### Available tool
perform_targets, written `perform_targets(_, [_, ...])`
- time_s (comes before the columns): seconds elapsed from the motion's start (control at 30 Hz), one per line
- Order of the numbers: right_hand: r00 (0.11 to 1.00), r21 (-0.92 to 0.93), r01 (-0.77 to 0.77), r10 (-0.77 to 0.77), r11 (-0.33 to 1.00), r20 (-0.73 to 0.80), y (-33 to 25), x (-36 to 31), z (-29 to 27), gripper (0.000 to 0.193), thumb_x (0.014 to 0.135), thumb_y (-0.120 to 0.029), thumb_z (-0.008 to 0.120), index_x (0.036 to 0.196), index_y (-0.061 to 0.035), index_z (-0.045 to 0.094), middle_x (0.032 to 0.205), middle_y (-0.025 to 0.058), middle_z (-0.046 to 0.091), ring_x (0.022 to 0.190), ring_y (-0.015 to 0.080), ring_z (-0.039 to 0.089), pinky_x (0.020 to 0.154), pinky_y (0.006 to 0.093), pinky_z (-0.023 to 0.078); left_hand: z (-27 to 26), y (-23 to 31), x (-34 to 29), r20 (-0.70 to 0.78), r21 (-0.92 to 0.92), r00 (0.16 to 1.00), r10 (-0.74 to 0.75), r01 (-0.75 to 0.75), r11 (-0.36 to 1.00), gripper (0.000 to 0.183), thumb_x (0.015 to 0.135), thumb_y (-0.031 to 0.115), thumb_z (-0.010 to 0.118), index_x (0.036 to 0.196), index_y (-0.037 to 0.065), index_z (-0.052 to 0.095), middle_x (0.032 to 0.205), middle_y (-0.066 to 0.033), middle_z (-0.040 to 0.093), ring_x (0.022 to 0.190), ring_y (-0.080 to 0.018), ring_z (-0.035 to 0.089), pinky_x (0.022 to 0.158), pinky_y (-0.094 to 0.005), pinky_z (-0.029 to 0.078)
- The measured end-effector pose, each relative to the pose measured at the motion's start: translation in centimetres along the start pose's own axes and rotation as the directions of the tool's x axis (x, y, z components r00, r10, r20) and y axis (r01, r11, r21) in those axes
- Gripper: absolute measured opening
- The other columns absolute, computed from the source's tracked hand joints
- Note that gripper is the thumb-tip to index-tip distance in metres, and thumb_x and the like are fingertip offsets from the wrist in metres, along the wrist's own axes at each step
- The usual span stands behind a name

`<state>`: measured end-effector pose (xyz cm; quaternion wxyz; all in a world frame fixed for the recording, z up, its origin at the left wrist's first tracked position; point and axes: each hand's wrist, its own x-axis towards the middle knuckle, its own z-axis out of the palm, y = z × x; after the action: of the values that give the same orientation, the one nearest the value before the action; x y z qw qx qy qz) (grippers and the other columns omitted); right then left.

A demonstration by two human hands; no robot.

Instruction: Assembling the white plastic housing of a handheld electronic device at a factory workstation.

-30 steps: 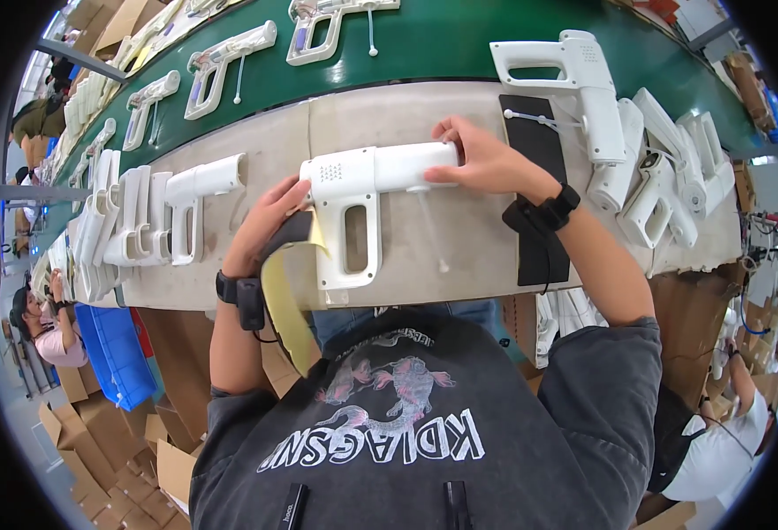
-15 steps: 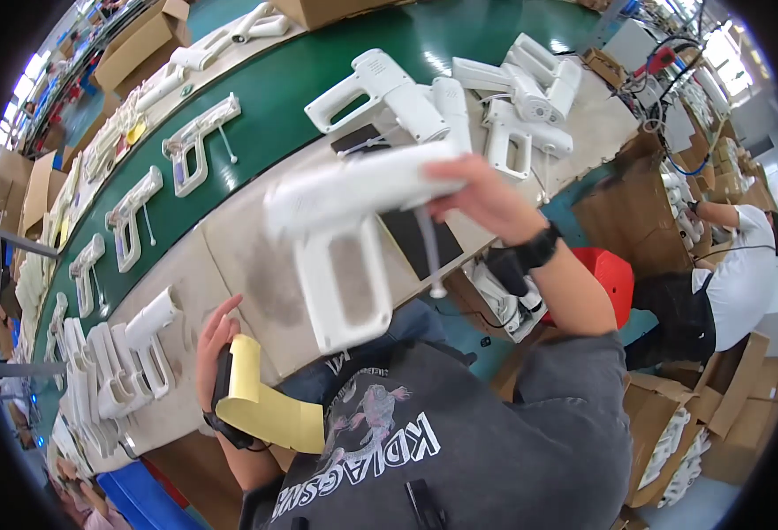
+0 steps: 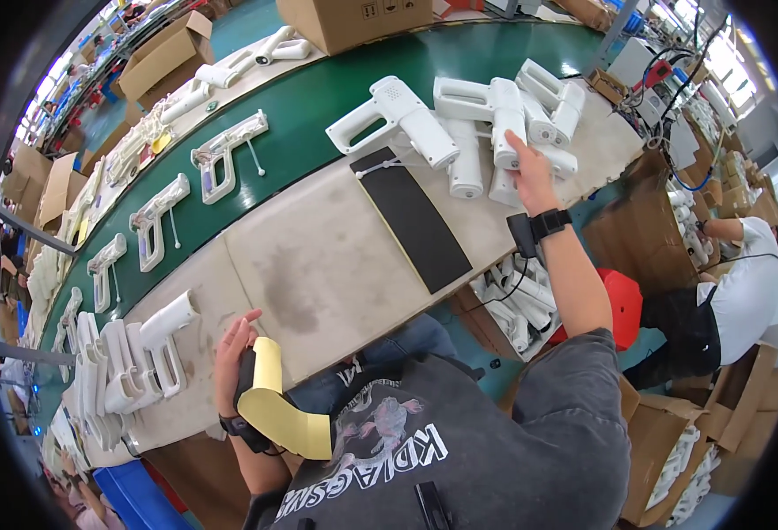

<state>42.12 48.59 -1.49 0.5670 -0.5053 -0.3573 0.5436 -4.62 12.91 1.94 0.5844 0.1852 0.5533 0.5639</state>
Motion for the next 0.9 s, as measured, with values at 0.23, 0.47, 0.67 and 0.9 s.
perform_targets(0.23, [0.983,-0.312,-0.055,-0.003,0.948,-0.183,1.3,0.0,1.0,0.064,0.09,-0.037,0.08,0.134,0.0036,0.056,0.127,0.0113,0.065,0.105,0.0221,0.065,0.088,0.0344,0.052,-1.8,-0.9,-0.4,-0.021,0.034,0.999,0.031,-0.031,0.999,0.037,0.108,0.024,0.056,0.132,-0.004,0.058,0.075,0.0046,0.052,0.064,-0.0044,0.053,0.059,-0.0209,0.044])
perform_targets(0.47, [0.79,-0.726,0.535,-0.56,0.431,0.249,-1.6,-4.9,6.0,0.052,0.094,-0.032,0.074,0.132,-0.0018,0.058,0.127,0.0125,0.064,0.104,0.0209,0.063,0.089,0.0337,0.052,-2.6,-0.9,-1.6,-0.029,0.058,0.999,0.034,-0.033,0.998,0.038,0.108,0.023,0.056,0.135,-0.003,0.057,0.08,0.0042,0.052,0.071,-0.004,0.052,0.063,-0.0205,0.044])
perform_targets(0.67, [0.542,-0.308,0.696,-0.192,0.649,0.818,-2.4,-12.8,26.0,0.022,0.097,-0.014,0.069,0.114,-0.0008,0.067,0.097,0.0052,0.069,0.082,0.0121,0.063,0.08,0.0286,0.051,-3.1,-1.0,-2.3,0.116,0.297,0.992,0.039,-0.072,0.952,0.031,0.106,0.014,0.055,0.133,0.0,0.06,0.078,0.0066,0.051,0.068,-0.0015,0.043,0.059,-0.019,0.035])
perform_targets(0.9, [0.096,-0.102,0.991,-0.078,-0.084,0.992,14.5,-6.5,46.2,0.026,0.089,-0.021,0.073,0.108,-0.0043,0.07,0.11,0.0128,0.067,0.113,0.0338,0.059,0.096,0.0465,0.048,-2.1,-2.2,-6.0,-0.11,0.123,0.991,0.071,-0.057,0.991,0.025,0.105,0.019,0.062,0.119,-0.001,0.068,0.065,0.0062,0.05,0.057,-0.0019,0.04,0.051,-0.0217,0.029])
